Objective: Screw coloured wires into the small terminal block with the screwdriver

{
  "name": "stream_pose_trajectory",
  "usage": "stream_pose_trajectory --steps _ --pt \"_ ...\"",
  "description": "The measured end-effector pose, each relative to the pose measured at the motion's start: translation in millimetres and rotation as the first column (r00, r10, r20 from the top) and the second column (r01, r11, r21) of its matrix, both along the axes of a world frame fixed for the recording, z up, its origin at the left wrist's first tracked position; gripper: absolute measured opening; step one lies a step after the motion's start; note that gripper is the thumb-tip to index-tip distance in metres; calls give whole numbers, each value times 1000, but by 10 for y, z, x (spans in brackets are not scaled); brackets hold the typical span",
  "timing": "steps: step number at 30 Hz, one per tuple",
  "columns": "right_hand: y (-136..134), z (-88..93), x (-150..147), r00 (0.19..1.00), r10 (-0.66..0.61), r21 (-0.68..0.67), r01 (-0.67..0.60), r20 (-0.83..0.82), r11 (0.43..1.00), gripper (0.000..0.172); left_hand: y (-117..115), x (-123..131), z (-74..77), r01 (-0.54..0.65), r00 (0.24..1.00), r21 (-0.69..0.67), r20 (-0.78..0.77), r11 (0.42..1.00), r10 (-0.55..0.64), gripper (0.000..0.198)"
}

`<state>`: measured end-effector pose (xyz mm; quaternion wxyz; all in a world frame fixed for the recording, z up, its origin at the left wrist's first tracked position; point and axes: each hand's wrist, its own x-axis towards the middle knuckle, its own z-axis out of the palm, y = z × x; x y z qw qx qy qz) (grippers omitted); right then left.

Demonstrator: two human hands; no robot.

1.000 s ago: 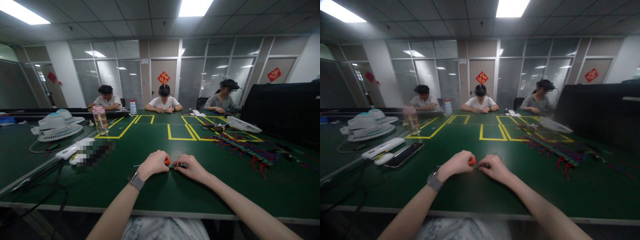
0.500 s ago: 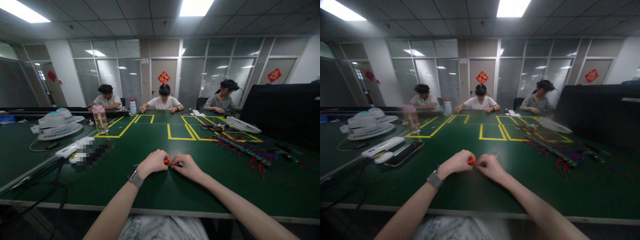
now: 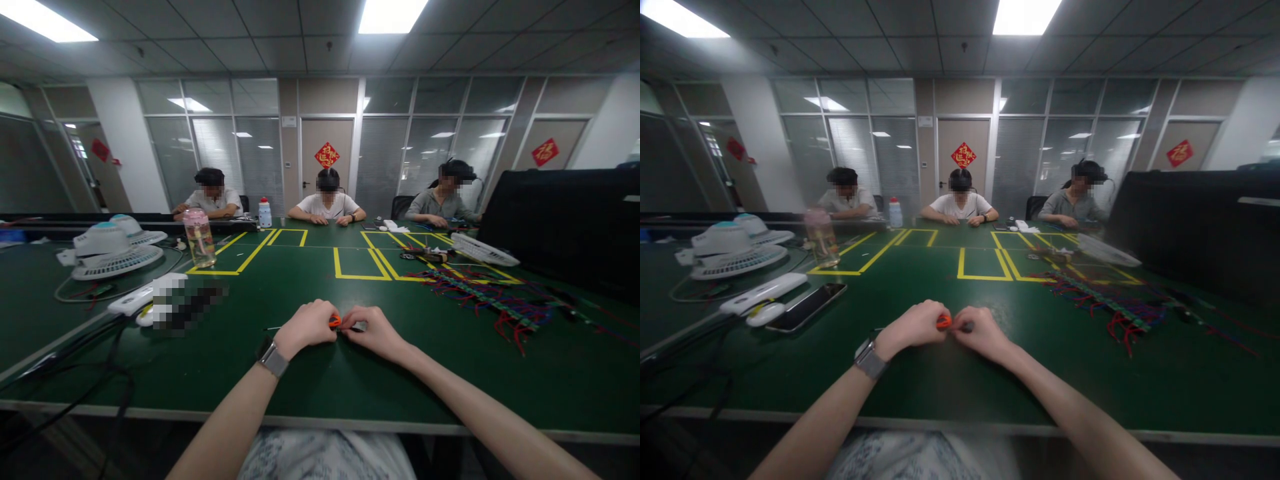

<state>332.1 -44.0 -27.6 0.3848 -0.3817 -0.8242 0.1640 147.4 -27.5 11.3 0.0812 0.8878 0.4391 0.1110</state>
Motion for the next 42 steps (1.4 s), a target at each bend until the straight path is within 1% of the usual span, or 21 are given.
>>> stream_pose_trajectory --steps 2,4,9,11,16,18,20,21,23,25,27,29,32,38,42 --pt "6 -3 8 1000 -1 -43 0 -17 999 15 -16 11 23 -7 1000 4 -25 1000 7 25" --pt "5 6 14 1000 4 -44 -4 -13 999 15 -35 21 50 -11 998 19 -58 1000 12 24" --pt "-2 48 36 999 23 60 -26 49 998 17 -66 27 94 6 995 59 -102 998 0 20" --pt "-2 70 58 999 -6 45 5 31 999 17 -72 24 99 8 996 67 -87 998 -2 20" --pt "6 137 133 991 -128 -45 126 -48 991 13 -69 -11 112 -23 999 58 -43 998 26 21" --pt "4 157 143 985 -152 -86 145 -80 986 10 -46 -43 129 -17 1000 28 19 999 17 24" --pt "-4 166 131 981 -151 -134 134 -121 982 10 -6 -77 158 -4 989 9 146 1000 3 32" --pt "-10 165 117 980 -140 -157 117 -143 981 10 18 -91 177 -4 972 24 234 1000 -1 35" --pt "-22 153 81 976 -111 -192 74 -189 979 11 60 -111 221 -88 895 119 446 989 26 31" --pt "-30 135 41 971 -87 -216 37 -224 976 12 84 -118 266 -234 784 220 619 947 50 27" --pt "-33 119 7 968 -81 -227 26 -238 974 12 81 -116 303 -345 693 288 720 894 36 24" --pt "-31 106 -14 968 -84 -225 29 -237 974 12 56 -109 328 -388 651 335 759 858 -2 22" --pt "-23 89 -28 971 -80 -216 31 -224 976 12 8 -90 343 -393 637 384 769 836 -54 18" --pt "-25 48 -38 984 -69 -164 42 -165 986 11 -33 -71 348 -386 634 400 770 832 -76 16" --pt "-47 56 14 991 -93 -96 84 -97 992 9 -29 -75 345 -377 636 401 767 835 -81 16"
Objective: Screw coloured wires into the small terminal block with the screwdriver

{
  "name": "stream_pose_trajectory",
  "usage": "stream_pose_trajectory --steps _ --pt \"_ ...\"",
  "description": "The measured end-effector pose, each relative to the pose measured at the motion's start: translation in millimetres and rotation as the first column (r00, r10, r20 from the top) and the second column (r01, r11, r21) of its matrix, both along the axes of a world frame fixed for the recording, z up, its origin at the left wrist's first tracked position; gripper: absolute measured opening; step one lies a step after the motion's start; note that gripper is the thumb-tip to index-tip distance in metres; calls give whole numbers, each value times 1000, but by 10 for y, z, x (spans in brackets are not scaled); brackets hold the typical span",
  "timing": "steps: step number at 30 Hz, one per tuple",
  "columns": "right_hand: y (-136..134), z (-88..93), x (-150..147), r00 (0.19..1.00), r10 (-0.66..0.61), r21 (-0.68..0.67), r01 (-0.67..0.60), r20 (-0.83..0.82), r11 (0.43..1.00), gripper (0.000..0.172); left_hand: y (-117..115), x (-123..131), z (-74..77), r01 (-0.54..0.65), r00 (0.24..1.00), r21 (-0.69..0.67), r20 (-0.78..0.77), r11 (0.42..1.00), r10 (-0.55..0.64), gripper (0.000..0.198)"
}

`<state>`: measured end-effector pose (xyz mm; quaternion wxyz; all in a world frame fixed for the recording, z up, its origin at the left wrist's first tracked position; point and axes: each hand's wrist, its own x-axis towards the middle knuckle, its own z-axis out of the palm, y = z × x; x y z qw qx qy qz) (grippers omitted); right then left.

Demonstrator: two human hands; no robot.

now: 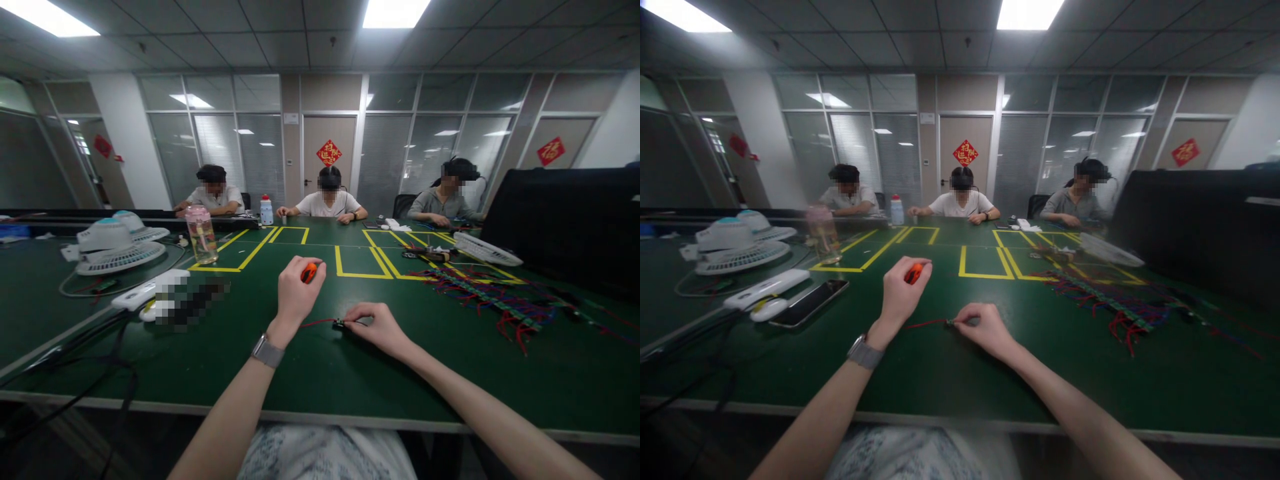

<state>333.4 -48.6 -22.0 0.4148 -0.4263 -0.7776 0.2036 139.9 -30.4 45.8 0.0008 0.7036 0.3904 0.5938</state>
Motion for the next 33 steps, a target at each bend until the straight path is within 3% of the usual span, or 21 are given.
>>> stream_pose_trajectory --steps 4,10,15,20,23,25,33 --pt "33 41 237 993 -84 21 83 87 996 12 2 -1 -12 8 1000 -15 -30 1000 -8 17" --pt "-48 74 958 933 -313 31 312 179 949 21 -7 5 -12 10 998 -51 -61 999 -14 19" --pt "-593 -50 1563 855 -502 50 500 127 865 32 -14 36 -22 7 997 -52 -82 999 -11 18" --pt "-1197 -245 1989 703 -711 3 711 26 703 35 -28 82 -50 19 993 -72 -116 997 -27 18" --pt "-1365 -256 2110 639 -769 -67 767 -20 638 35 -31 95 -59 14 993 -71 -117 997 -23 18" --pt "-1381 -216 2133 627 -778 -108 773 -17 625 34 -29 95 -60 14 993 -69 -118 998 -22 18" --pt "-1140 -114 2065 676 -736 -113 734 28 670 30 -29 80 -63 21 991 -76 -133 997 -31 20"
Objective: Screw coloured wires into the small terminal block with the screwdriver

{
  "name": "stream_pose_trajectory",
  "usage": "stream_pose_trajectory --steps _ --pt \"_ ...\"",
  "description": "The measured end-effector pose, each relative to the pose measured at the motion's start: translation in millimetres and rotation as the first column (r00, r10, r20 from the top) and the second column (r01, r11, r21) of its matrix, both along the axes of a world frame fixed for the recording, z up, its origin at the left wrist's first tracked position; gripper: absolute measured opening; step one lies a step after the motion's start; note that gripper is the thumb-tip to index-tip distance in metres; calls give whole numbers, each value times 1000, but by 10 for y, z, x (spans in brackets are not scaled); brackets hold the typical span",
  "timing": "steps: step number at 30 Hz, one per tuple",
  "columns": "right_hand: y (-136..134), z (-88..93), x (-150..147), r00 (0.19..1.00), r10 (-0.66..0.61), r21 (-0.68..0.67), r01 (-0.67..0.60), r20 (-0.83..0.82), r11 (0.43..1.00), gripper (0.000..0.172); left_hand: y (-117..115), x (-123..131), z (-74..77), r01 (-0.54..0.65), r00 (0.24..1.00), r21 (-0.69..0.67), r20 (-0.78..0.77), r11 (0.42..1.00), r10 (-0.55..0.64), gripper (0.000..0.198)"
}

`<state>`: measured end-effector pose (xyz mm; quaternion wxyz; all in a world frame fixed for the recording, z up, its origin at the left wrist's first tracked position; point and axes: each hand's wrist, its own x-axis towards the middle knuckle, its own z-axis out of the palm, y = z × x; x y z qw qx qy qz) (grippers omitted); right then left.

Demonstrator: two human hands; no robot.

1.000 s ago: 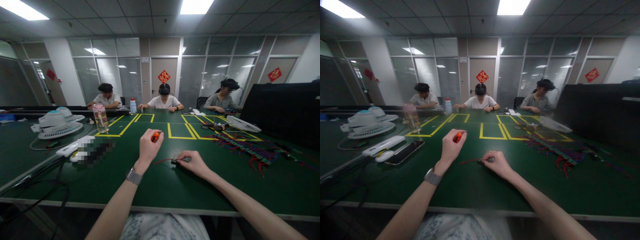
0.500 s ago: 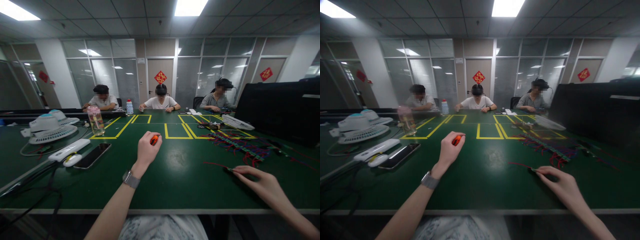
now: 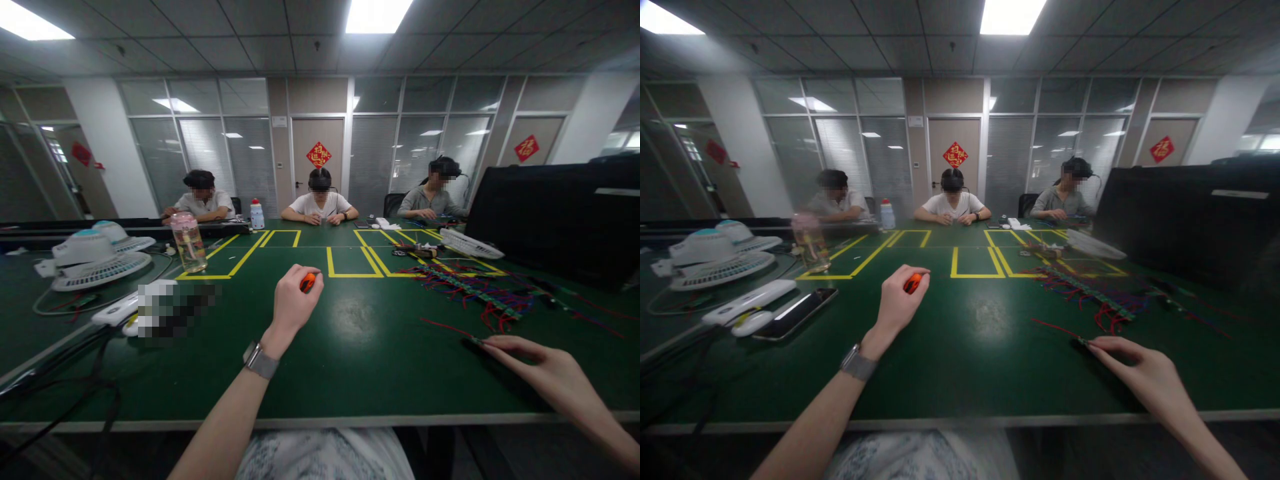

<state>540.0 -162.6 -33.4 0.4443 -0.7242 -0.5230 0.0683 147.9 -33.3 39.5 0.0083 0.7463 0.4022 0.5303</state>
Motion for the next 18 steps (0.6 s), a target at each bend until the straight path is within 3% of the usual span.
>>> stream_pose_trajectory --steps 7,18 --pt "68 2 -7 998 -32 22 33 -55 999 33 0 10 -1 -3 1000 6 -4 1000 3 20" --pt "75 -59 -41 990 14 -42 -9 138 999 28 -7 19 -1 3 1000 -8 -14 1000 -4 19"
